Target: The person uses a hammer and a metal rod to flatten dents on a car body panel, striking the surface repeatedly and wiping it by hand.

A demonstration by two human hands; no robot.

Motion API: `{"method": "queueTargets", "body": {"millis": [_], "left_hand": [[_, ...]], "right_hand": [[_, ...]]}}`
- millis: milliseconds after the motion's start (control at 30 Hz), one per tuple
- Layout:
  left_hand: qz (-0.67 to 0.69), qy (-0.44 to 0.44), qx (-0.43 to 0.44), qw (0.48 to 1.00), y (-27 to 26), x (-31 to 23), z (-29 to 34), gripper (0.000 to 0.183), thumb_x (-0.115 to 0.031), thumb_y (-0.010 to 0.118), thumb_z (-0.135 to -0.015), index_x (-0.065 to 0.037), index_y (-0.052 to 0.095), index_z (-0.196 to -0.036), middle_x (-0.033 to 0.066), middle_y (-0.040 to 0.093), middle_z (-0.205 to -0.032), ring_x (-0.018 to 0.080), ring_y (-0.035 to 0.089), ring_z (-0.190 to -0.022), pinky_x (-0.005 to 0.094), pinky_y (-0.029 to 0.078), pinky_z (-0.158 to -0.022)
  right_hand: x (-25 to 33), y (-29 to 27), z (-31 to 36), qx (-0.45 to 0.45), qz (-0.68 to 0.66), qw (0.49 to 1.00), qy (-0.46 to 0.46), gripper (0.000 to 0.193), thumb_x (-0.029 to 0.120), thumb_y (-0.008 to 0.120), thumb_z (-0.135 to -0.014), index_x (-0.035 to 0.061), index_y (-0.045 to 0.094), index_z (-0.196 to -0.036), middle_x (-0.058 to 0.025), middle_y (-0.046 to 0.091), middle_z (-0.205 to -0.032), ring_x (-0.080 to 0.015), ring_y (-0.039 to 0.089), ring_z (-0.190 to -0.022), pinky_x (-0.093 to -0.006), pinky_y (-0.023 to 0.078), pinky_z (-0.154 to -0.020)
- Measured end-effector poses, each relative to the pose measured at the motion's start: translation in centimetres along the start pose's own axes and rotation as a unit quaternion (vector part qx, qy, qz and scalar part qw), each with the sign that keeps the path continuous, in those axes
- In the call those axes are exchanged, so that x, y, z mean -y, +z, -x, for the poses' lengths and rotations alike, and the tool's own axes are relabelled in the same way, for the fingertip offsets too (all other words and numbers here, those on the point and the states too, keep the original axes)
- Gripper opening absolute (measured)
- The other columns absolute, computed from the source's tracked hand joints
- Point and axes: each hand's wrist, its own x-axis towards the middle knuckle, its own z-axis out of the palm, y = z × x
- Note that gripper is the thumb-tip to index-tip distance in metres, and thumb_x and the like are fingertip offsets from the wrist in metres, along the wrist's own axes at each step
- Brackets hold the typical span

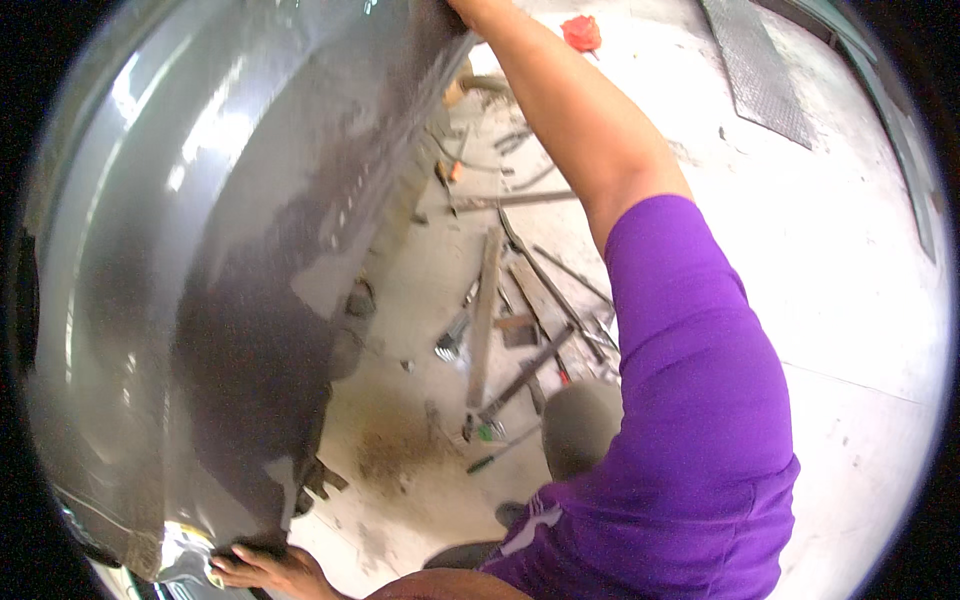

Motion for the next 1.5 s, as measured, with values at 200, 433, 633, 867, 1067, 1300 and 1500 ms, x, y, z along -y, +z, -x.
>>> {"method": "queueTargets", "body": {"millis": [200, 433, 633, 867, 1067, 1300, 1500], "left_hand": [[-0.002, 0.01, -0.031, 0.999, 1.2, 0.3, 0.4, 0.078, -0.014, 0.061, -0.074, -0.019, 0.027, -0.143, 0.0276, 0.03, -0.143, 0.0531, 0.027, -0.129, 0.0716, 0.025, -0.096], [0.022, 0.026, -0.094, 0.995, 2.8, 1.2, 1.2, 0.068, -0.029, 0.069, -0.08, -0.029, 0.039, -0.14, 0.0145, 0.04, -0.143, 0.0469, 0.035, -0.128, 0.0581, 0.035, -0.098], [0.062, 0.01, -0.076, 0.995, 3.4, 1.1, 1.8, 0.059, -0.007, 0.056, -0.085, -0.035, 0.047, -0.135, 0.0026, 0.038, -0.146, 0.0398, 0.032, -0.133, 0.0495, 0.029, -0.105], [0.056, 0.007, -0.022, 0.998, 2.1, 0.6, 2.1, 0.056, -0.008, 0.057, -0.085, -0.036, 0.049, -0.133, 0.0009, 0.037, -0.147, 0.0381, 0.018, -0.14, 0.0461, 0.022, -0.109], [0.037, 0.035, -0.075, 0.996, 3.6, 1.8, 2.4, 0.06, -0.024, 0.065, -0.083, -0.032, 0.044, -0.138, 0.0057, 0.035, -0.148, 0.0428, 0.025, -0.136, 0.0538, 0.03, -0.104], [0.024, 0.07, -0.092, 0.993, 2.9, 1.9, 1.1, 0.07, -0.02, 0.07, -0.074, -0.019, 0.042, -0.138, 0.0206, 0.038, -0.142, 0.0491, 0.033, -0.128, 0.0613, 0.031, -0.101], [-0.046, 0.068, -0.018, 0.996, 0.4, -1.3, -1.0, 0.068, -0.01, 0.061, -0.074, 0.003, 0.034, -0.135, 0.0364, 0.036, -0.13, 0.0559, 0.035, -0.121, 0.0663, 0.025, -0.102]], "right_hand": [[5.1, 0.9, 6.9, 0.075, -0.085, 0.985, 0.131, 0.07, 0.05, 0.03, -0.096, -0.0039, 0.03, -0.14, -0.0212, 0.033, -0.145, -0.0308, 0.032, -0.134, -0.0367, 0.026, -0.108], [9.6, 0.4, 15.5, 0.122, -0.026, 0.985, 0.121, 0.068, 0.05, 0.029, -0.096, -0.0016, 0.032, -0.14, -0.0202, 0.034, -0.145, -0.0317, 0.03, -0.135, -0.0377, 0.026, -0.109], [13.5, -1.8, 23.3, 0.16, 0.146, 0.973, 0.076, 0.05, 0.029, 0.048, -0.094, -0.0026, 0.045, -0.133, -0.019, 0.047, -0.136, -0.0286, 0.042, -0.128, -0.0334, 0.032, -0.104], [8.4, -16.9, 33.1, 0.293, 0.422, 0.846, 0.14, 0.039, 0.03, 0.055, -0.091, -0.0007, 0.059, -0.114, -0.0149, 0.066, -0.098, -0.024, 0.064, -0.078, -0.0329, 0.051, -0.071], [4.1, -29.7, 39.6, 0.273, 0.49, 0.718, 0.412, 0.046, 0.041, 0.062, -0.087, -0.0002, 0.065, -0.107, -0.0175, 0.067, -0.094, -0.0224, 0.063, -0.079, -0.0329, 0.051, -0.072], [-9.0, -41.3, 44.1, 0.315, 0.343, 0.673, 0.574, 0.051, -0.003, 0.061, -0.078, 0.0004, 0.052, -0.129, -0.0167, 0.053, -0.13, -0.0252, 0.051, -0.12, -0.032, 0.043, -0.1], [-16.6, -40.0, 44.6, 0.384, 0.269, 0.656, 0.592, 0.049, 0.011, 0.067, -0.077, 0.0047, 0.057, -0.124, -0.0134, 0.067, -0.108, -0.0204, 0.065, -0.099, -0.0279, 0.048, -0.09]]}}
